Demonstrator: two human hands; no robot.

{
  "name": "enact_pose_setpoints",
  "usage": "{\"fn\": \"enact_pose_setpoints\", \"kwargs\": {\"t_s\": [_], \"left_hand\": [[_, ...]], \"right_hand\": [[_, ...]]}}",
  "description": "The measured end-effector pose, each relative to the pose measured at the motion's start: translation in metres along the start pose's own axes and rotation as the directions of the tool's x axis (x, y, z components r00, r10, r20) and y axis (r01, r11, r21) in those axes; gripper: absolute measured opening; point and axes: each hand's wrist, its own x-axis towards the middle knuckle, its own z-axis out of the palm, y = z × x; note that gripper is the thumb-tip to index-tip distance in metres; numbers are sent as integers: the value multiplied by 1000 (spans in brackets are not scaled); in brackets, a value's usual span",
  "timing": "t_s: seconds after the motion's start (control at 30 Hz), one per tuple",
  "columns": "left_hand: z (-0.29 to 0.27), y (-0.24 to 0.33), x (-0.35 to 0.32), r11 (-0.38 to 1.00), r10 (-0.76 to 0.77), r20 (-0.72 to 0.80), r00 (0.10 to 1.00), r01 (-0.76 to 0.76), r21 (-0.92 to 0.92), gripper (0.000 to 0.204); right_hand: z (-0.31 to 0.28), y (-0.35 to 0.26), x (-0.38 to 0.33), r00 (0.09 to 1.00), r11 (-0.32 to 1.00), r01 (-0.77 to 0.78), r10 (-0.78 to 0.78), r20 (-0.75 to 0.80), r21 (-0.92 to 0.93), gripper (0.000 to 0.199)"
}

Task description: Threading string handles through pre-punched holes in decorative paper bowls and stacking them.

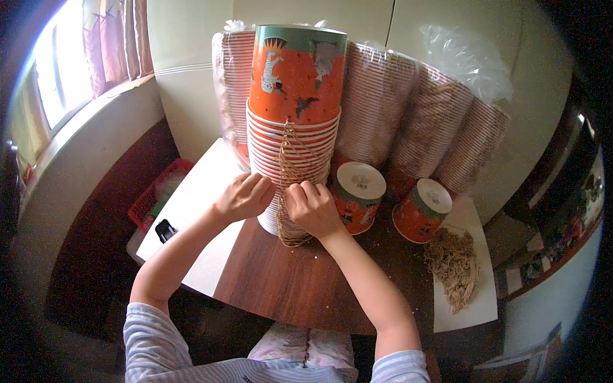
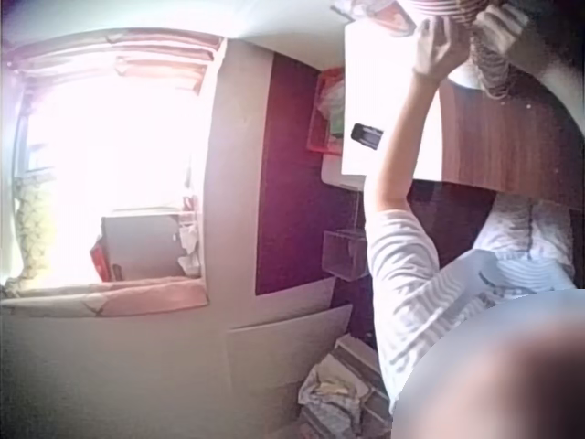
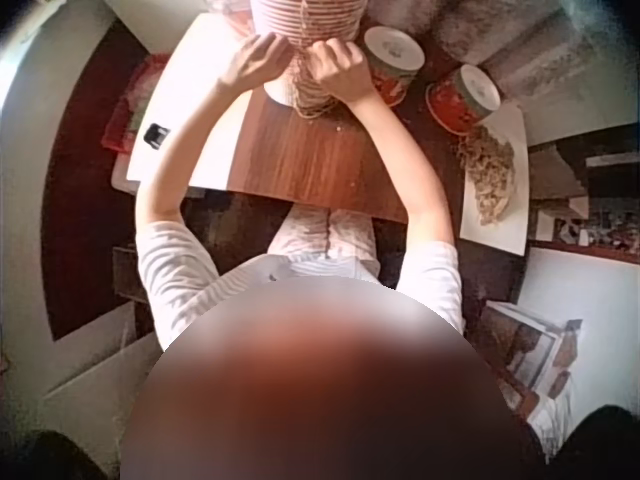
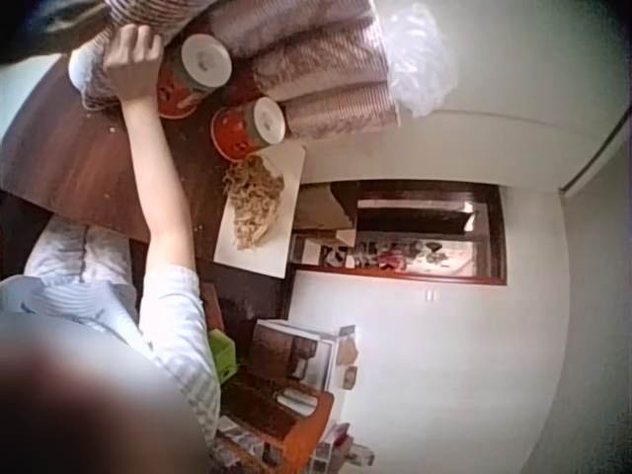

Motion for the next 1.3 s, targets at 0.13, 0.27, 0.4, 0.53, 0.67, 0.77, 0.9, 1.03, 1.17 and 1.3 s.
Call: {"fn": "enact_pose_setpoints", "kwargs": {"t_s": [0.13,0.27,0.4,0.53,0.67,0.77,0.9,1.03,1.17,1.3], "left_hand": [[-2,-1,1,999,-8,-27,1000,7,-39,13],[-2,-3,-2,999,9,0,1000,-9,-40,11],[-4,-1,-6,996,-44,99,994,51,-68,8],[-8,4,-29,886,-422,104,901,434,-166,25],[9,10,-71,555,-764,242,598,801,-226,39],[29,14,-95,267,-791,452,412,897,-351,54],[48,17,-116,-48,-698,625,349,848,-528,55],[62,28,-100,-331,-674,681,286,706,-625,63],[78,28,-112,-385,-660,707,253,694,-609,64],[90,32,-117,-412,-660,709,250,669,-619,63]], "right_hand": [[-1,-1,0,1000,1000,-6,6,1,9,19],[0,-1,-1,1000,1000,-11,11,9,-3,17],[-3,2,-4,1000,1000,-27,27,17,3,14],[-17,-2,-14,978,958,-207,206,25,198,13],[-22,-9,-47,928,871,-371,338,157,322,27],[-20,-21,-63,879,811,-475,419,228,342,30],[-16,-43,-60,969,941,-158,90,230,300,23],[-3,-52,-70,946,990,30,-73,316,138,22],[-8,-40,-78,923,993,-27,-20,385,115,26],[-19,-30,-89,871,978,-191,132,473,79,35]]}}
